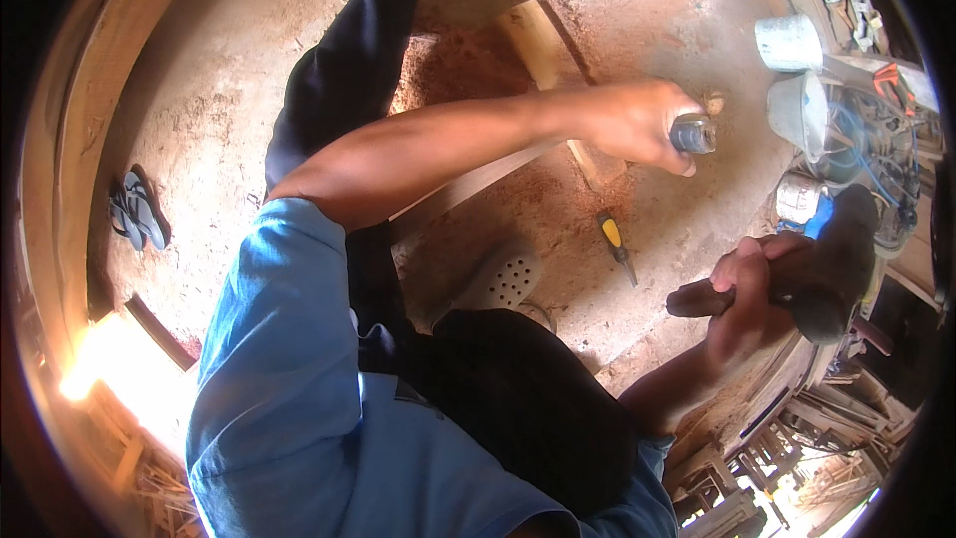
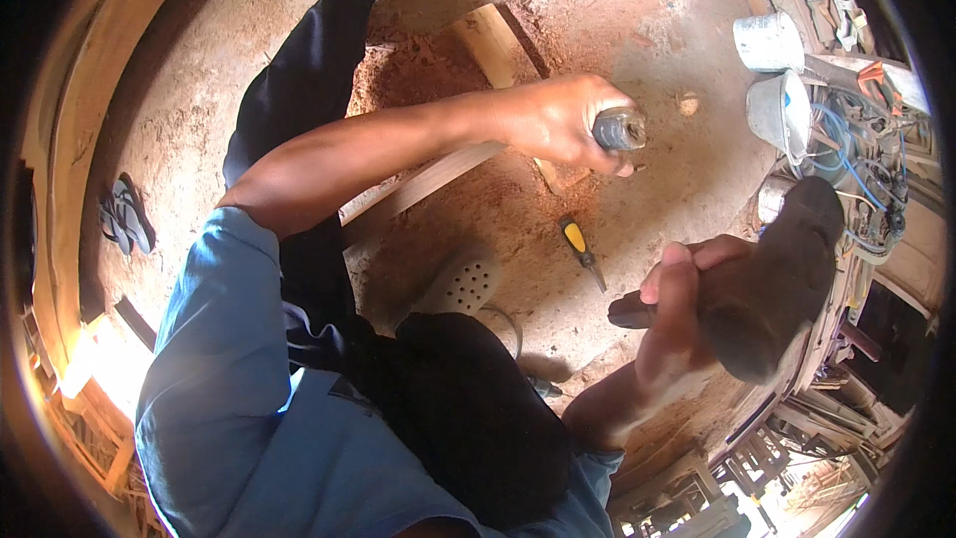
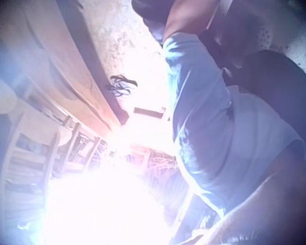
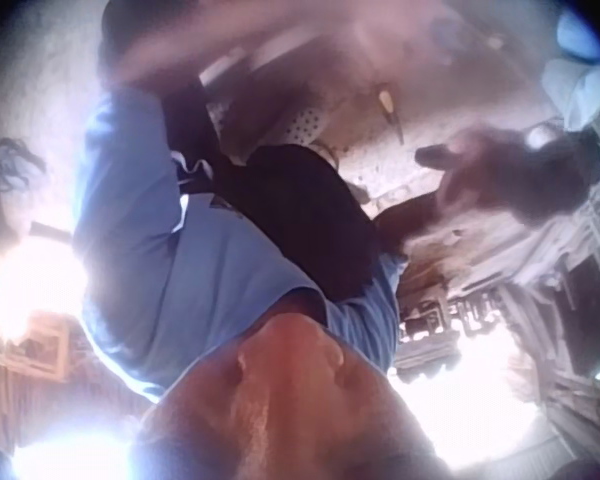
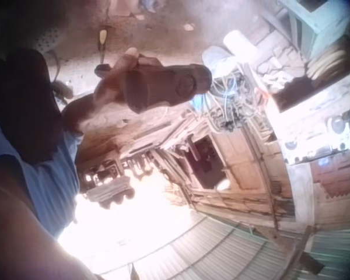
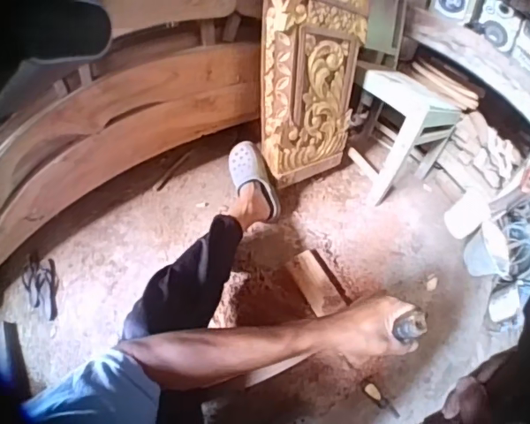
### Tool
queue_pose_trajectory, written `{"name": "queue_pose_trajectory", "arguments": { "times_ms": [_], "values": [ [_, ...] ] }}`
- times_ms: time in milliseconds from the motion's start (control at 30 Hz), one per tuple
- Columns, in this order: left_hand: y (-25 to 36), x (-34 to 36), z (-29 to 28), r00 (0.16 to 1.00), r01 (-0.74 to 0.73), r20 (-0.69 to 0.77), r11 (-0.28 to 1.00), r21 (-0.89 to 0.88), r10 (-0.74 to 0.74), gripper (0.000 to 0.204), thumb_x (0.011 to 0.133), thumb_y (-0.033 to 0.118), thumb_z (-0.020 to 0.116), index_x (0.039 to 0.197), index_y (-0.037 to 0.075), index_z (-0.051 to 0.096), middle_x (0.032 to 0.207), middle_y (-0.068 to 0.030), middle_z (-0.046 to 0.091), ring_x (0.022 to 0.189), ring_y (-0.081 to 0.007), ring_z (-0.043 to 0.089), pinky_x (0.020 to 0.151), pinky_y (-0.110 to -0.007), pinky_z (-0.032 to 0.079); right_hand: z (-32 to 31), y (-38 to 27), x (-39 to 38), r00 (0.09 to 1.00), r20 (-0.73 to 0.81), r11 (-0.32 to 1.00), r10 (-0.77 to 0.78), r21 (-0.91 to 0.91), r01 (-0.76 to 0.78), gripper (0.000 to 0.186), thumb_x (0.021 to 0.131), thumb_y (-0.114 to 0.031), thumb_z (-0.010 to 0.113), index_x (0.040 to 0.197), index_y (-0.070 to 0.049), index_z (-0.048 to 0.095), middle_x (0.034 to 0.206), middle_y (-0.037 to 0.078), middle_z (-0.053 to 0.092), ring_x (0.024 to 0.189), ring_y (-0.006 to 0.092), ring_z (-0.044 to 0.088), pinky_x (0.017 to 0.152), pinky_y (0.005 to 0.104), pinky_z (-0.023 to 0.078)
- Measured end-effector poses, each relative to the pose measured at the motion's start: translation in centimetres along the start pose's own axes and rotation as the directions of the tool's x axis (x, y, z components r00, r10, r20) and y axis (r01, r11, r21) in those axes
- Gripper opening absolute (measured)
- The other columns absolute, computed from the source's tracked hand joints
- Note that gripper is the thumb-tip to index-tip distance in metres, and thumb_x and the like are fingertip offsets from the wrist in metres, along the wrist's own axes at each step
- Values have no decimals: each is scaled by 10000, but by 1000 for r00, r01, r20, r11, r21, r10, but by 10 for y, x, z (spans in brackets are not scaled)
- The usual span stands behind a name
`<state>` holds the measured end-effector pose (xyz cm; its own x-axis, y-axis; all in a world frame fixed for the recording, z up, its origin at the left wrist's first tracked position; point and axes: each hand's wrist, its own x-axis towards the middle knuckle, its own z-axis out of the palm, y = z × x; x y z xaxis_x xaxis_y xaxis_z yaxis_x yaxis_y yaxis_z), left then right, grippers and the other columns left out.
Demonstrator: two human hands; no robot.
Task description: The person sits on the floor and uses a chisel and hammer to carve a groove into a piece of wood. They repeatedly strike the chisel to remove wood shavings and occasionally scrape the groove with a chisel.
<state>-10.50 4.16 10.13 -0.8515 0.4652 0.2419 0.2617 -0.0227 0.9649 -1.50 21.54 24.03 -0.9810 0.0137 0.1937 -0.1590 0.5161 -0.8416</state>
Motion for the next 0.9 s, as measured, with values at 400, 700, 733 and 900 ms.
{"name": "queue_pose_trajectory", "arguments": {
  "times_ms": [400, 700, 733, 900],
  "values": [
    [1, -2, -1, 996, 83, 30, 997, -5, -83, 253, 836, 221, 791, 906, 24, 647, 764, -60, 667, 706, -120, 616, 640, -320, 518, -36, 1, 14, 984, -123, 947, -132, 277, 162, 158, 796, 51, 611, 893, -38, 524, 796, 76, 531, 500, 120, 478, 497, 239, 415],
    [-21, -19, 7, 993, -116, -13, 966, -232, 116, 258, 843, 151, 778, 1066, 48, 702, 881, -53, 717, 840, -112, 672, 745, -298, 554, 32, 73, 20, 919, 394, 983, -21, -161, 91, 249, 819, -75, 660, 1042, 25, 612, 725, 69, 608, 636, 211, 563, 649, 338, 480],
    [-21, -20, 6, 998, -55, -39, 974, -221, 48, 273, 842, 144, 778, 1088, 52, 705, 897, -52, 721, 859, -114, 677, 758, -299, 557, 24, 79, 19, 911, 402, 982, -93, -115, 151, 266, 816, -75, 671, 1064, 12, 628, 760, 63, 623, 640, 192, 568, 649, 331, 480],
    [-19, -21, -2, 993, 106, 67, 990, -90, -100, 237, 829, 186, 806, 852, 48, 614, 733, -4, 615, 681, -122, 590, 621, -330, 508, -65, 8, 40, 927, 67, 841, -369, -400, 364, 160, 861, -86, 620, 1002, -18, 651, 788, 61, 603, 656, 159, 546, 609, 309, 447]
  ]
}}
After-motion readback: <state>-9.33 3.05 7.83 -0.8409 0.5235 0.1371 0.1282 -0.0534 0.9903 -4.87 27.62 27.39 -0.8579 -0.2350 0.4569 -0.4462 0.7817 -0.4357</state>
